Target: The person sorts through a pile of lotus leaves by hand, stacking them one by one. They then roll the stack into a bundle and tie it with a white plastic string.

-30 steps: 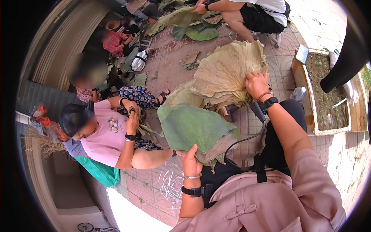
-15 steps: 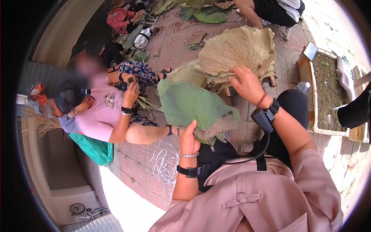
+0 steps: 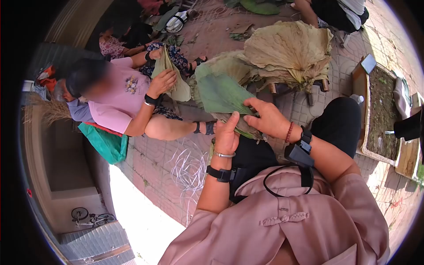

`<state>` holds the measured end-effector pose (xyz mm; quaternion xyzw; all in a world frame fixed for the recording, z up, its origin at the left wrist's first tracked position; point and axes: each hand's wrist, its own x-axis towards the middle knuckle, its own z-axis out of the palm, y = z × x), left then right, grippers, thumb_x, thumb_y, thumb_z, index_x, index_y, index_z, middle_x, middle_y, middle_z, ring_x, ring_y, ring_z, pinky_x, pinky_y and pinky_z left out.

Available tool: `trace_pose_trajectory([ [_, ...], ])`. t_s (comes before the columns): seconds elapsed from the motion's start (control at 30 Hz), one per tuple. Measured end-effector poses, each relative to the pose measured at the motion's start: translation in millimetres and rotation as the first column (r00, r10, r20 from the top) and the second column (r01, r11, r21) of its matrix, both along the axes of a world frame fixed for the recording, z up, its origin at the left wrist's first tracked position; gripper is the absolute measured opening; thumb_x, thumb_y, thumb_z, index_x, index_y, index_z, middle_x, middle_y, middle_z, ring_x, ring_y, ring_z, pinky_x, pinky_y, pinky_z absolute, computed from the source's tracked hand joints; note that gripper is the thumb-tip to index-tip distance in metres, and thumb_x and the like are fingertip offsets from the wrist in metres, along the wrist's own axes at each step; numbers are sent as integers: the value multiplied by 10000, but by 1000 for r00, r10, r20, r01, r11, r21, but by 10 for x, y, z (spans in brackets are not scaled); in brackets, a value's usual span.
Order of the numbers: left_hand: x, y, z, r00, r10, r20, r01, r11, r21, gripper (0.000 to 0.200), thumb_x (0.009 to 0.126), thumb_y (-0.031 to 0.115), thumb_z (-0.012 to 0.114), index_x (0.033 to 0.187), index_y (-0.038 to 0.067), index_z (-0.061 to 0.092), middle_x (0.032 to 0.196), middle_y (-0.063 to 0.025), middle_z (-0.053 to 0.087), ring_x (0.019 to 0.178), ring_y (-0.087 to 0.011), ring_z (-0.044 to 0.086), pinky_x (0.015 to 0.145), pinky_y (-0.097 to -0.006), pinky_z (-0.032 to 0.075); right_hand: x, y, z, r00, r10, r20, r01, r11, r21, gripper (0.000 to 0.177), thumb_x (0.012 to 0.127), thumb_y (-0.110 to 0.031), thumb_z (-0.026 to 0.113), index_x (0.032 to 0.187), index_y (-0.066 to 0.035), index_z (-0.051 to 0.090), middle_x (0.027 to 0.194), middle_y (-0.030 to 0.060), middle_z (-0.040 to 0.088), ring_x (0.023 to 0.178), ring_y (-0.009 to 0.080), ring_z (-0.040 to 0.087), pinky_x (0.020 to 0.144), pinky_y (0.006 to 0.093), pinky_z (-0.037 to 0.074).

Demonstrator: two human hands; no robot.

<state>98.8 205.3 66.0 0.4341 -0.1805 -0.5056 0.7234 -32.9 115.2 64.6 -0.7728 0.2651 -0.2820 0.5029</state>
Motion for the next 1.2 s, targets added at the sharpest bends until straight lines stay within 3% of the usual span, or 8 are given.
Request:
trace_pose_trajectory([
  [0.13,39,-6,-107,994,-61,91,58,998,37,323,828,-21,554,1145,10,505,1075,-74,591,955,-194,592,849,-336,481,42,-114,-123,994,-87,72,76,987,139,330,789,-138,599,1072,20,534,785,148,604,741,245,600,670,328,476],
  [0.23,35,3,-103,994,-24,103,20,999,45,340,794,-69,547,1124,5,520,1047,-76,605,939,-201,601,831,-336,489,13,-221,-16,997,-67,-36,76,892,446,279,806,-108,569,1054,17,545,782,127,616,676,209,583,626,330,465],
  [0.33,51,8,-107,995,-33,96,28,998,51,350,783,-81,541,1121,5,522,1043,-79,607,941,-206,601,834,-340,490,72,-259,52,996,-10,-87,49,890,453,265,785,-162,569,982,11,599,757,211,610,713,370,605,643,412,470],
  [0.4,74,21,-135,994,-49,94,44,998,50,356,781,-83,539,1125,7,520,1044,-81,606,941,-209,601,838,-345,489,145,-301,60,999,-21,-36,15,985,-170,237,785,-174,565,913,22,602,766,235,595,725,402,582,652,435,461],
  [0.73,151,69,-92,999,19,-48,-17,999,43,432,784,-87,513,1201,21,476,1145,-127,562,1039,-277,559,919,-423,448,-52,-1069,561,931,-314,187,294,948,125,251,816,-192,477,900,19,585,763,233,579,684,374,540,658,381,446],
  [0.83,200,101,-134,996,6,-89,0,998,70,432,794,-72,504,1218,4,462,1173,-135,549,1072,-288,540,946,-435,425,63,-1258,552,893,-282,350,325,943,-71,263,827,-202,475,928,13,587,747,196,574,673,293,558,610,364,451],
  [1.07,240,123,-195,996,-17,-92,28,993,114,448,806,11,537,1240,-25,432,1209,-141,528,1107,-302,513,981,-445,385,-97,-1617,779,822,-444,357,220,826,520,303,884,-287,475,1085,-78,563,904,9,595,718,92,551,540,254,456],
  [1.2,278,132,-197,990,8,-142,11,992,129,545,765,-72,517,1287,19,391,1252,-112,487,1134,-279,486,990,-418,376,-381,-1982,149,583,-771,257,319,508,800,335,891,-272,433,1167,-86,461,1034,84,568,744,219,621,560,346,525],
])
